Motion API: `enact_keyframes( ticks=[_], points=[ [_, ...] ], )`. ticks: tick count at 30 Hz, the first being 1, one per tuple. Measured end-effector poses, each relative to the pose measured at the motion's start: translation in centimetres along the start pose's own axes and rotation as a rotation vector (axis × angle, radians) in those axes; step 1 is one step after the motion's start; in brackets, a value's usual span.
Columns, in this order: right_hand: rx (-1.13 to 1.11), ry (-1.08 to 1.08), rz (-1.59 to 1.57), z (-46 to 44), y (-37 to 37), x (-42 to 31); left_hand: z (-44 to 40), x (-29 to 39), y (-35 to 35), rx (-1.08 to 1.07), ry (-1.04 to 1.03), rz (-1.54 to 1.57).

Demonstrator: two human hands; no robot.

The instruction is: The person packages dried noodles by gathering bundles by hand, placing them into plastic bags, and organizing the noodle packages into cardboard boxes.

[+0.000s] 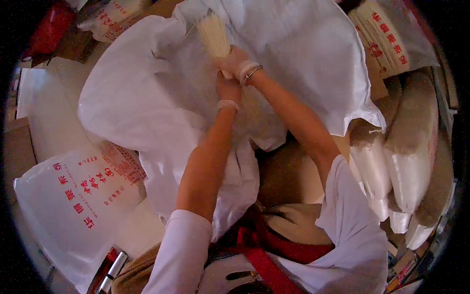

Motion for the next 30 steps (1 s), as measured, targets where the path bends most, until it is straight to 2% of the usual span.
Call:
enact_keyframes(
  ticks=[1, 2, 4, 8, 10, 14, 17, 18, 19, 20, 22, 23, 26, 27, 28, 29, 30],
  points=[
    [0.173, 0.140, 0.100, 0.1, 1.2, -0.9, 0.2, 0.4, 0.6, 0.135, -0.115, -0.028],
    [0.170, 0.137, 0.103, 0.5, 1.4, -0.9, 0.4, 1.5, 0.9, 0.136, -0.110, -0.025],
    [0.296, 0.367, -0.046, 1.9, 2.8, -3.3, 0.4, 6.1, 1.1, -0.060, -0.123, -0.123],
    [0.370, 0.488, -0.247, 4.8, 4.2, -4.8, 0.0, 8.9, 1.7, -0.062, -0.254, -0.129],
    [0.347, 0.585, -0.188, 6.3, 4.4, -5.7, -0.4, 9.1, 1.0, -0.263, -0.206, -0.298],
    [0.271, 0.577, -0.063, 4.4, 0.7, 0.1, -3.5, -1.0, 0.1, -0.323, -0.300, -0.411],
    [0.263, 0.553, -0.073, 4.1, -0.5, 1.3, -3.5, -4.4, 0.3, -0.265, -0.163, -0.534],
    [0.256, 0.540, -0.214, 4.3, -0.3, 1.0, -3.3, -4.8, 0.5, -0.237, -0.116, -0.569],
    [0.243, 0.521, -0.357, 4.3, -0.2, 0.8, -3.3, -5.0, 0.8, -0.209, -0.065, -0.605],
    [0.235, 0.544, -0.352, 4.7, 0.0, 0.1, -3.1, -4.3, 1.0, -0.190, -0.078, -0.600],
    [0.251, 0.504, -0.161, 5.5, 0.5, -1.0, -1.9, -3.3, 0.5, -0.290, -0.074, -0.790],
    [0.250, 0.515, -0.153, 5.3, 0.5, -0.9, -1.5, -2.0, 0.5, -0.281, -0.080, -0.782],
    [0.295, 0.500, -0.130, 4.9, 0.5, -0.6, 0.1, 3.8, 1.4, -0.220, -0.102, -0.574],
    [0.378, 0.503, -0.191, 5.5, 1.3, -1.3, 0.4, 4.9, 1.6, -0.206, -0.107, -0.507],
    [0.460, 0.502, -0.254, 6.1, 2.0, -1.8, 0.6, 5.8, 1.7, -0.194, -0.109, -0.441],
    [0.463, 0.494, -0.253, 6.3, 2.0, -1.5, 0.7, 5.2, 1.7, -0.202, -0.104, -0.442],
    [0.441, 0.502, -0.191, 6.3, 1.7, -1.5, 0.4, 5.2, 1.6, -0.199, -0.187, -0.318]
  ],
)
Point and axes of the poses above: each hand's wrist, its own z-axis away from the middle knuckle, its own y-axis out of the back of the hand, x = y × z, the point moved 7 cm from there along -z, towards the middle knuckle, and after that the axes turned 1 degree about y, right-handed, at the moved point
